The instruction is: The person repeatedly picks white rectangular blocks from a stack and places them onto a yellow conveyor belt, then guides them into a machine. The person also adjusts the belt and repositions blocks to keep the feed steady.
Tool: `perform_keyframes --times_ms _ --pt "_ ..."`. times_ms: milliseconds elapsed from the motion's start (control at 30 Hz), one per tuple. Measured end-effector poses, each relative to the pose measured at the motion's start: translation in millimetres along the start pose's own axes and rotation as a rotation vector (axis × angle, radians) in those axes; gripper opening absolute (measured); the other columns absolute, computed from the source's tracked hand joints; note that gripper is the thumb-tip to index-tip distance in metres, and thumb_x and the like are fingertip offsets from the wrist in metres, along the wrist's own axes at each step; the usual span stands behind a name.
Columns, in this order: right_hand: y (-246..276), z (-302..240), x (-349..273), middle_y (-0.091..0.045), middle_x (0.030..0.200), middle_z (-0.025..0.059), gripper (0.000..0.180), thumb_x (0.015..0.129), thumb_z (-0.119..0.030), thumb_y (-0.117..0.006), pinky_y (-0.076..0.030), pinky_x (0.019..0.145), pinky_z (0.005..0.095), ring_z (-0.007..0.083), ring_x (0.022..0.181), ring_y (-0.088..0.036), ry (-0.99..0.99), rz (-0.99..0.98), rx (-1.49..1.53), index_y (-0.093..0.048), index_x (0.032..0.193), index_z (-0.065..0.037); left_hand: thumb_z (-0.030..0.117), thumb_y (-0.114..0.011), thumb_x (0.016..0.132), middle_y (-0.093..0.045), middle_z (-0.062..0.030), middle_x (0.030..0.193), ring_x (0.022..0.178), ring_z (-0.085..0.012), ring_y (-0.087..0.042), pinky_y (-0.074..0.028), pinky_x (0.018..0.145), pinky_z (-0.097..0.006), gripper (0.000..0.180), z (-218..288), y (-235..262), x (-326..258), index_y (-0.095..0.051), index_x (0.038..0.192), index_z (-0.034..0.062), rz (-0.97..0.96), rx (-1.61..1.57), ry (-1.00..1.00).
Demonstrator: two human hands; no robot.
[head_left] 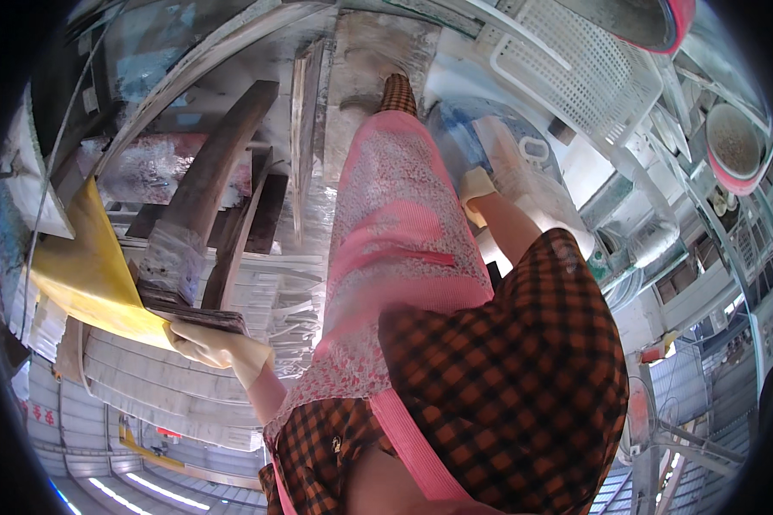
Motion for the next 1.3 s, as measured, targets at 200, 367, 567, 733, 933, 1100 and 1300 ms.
perform_keyframes --times_ms 200,367,567,733,933,1100,1300 --pt "-42 8 32 -0.077 0.111 0.0089 0.023 0.078 -0.028 -0.076 -0.055 0.084 0.0367 0.0243 0.108 -0.072 -0.053 -0.156 0.099 -0.081 0.098 -0.02 0.059 -0.053 0.094 -0.062 -0.0051 0.136 0.121 -0.0253 -0.06 -0.05 0.101 -0.04 0.058 7 4 4 -0.064 0.135 0.0192 0.013 0.077 -0.013" --pt "-91 19 62 -0.073 0.121 0.0148 0.033 0.082 -0.027 -0.075 -0.05 0.096 0.0356 0.0268 0.118 -0.067 -0.38 -0.007 0.407 -0.077 0.113 -0.016 0.059 -0.054 0.095 -0.065 -0.0035 0.133 0.116 -0.0245 -0.065 -0.051 0.099 -0.039 0.057 10 5 7 -0.064 0.134 0.0191 0.045 0.1 -0.039" --pt "-112 17 49 -0.068 0.128 0.0193 0.053 0.079 -0.027 -0.08 -0.045 0.107 0.0386 0.0316 0.124 -0.063 -0.49 -0.169 0.736 -0.067 0.124 -0.003 0.058 -0.05 0.097 -0.061 -0.0008 0.136 0.121 -0.0214 -0.06 -0.05 0.105 -0.035 0.052 11 3 4 -0.065 0.134 0.0243 0.024 0.138 -0.007" --pt "-81 32 7 -0.064 0.129 0.0283 0.085 0.064 -0.028 -0.094 -0.051 0.103 0.0373 0.0349 0.126 -0.062 -0.818 0.0 1.402 -0.056 0.128 0.013 0.059 -0.048 0.097 -0.059 -0.0011 0.138 0.123 -0.0222 -0.06 -0.05 0.105 -0.038 0.053 16 2 0 -0.062 0.136 0.0252 0.005 0.143 0.006" --pt "-54 43 -29 -0.063 0.129 0.0321 0.081 0.069 -0.035 -0.091 -0.051 0.103 0.0404 0.0393 0.128 -0.06 -0.914 0.272 1.404 -0.057 0.126 0.012 0.056 -0.048 0.099 -0.058 -0.003 0.14 0.121 -0.0235 -0.06 -0.051 0.104 -0.038 0.052 21 -4 -3 -0.06 0.137 0.024 -0.035 0.101 0.018" --pt "-44 52 -32 -0.061 0.131 0.0328 0.08 0.071 -0.034 -0.088 -0.05 0.104 0.0406 0.0395 0.13 -0.059 -0.866 0.279 1.452 -0.056 0.128 0.012 0.054 -0.048 0.101 -0.057 -0.0046 0.141 0.12 -0.0246 -0.061 -0.052 0.103 -0.038 0.051 15 -2 -5 -0.059 0.139 0.0229 -0.063 0.062 0.042" --pt "-24 68 -30 -0.06 0.134 0.0336 0.078 0.074 -0.033 -0.085 -0.048 0.106 0.0409 0.0398 0.132 -0.057 -0.816 0.244 1.407 -0.055 0.13 0.012 0.048 -0.047 0.103 -0.056 -0.0109 0.143 0.12 -0.0289 -0.062 -0.053 0.101 -0.039 0.053 13 -3 -6 -0.051 0.146 0.0168 -0.118 -0.021 0.069"
Point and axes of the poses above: each hand's wrist, its own x-axis towards the middle knuckle, its own y-axis out of the back of the hand, z = x × y, the point moved 10 cm from there along x, towards the middle knuckle
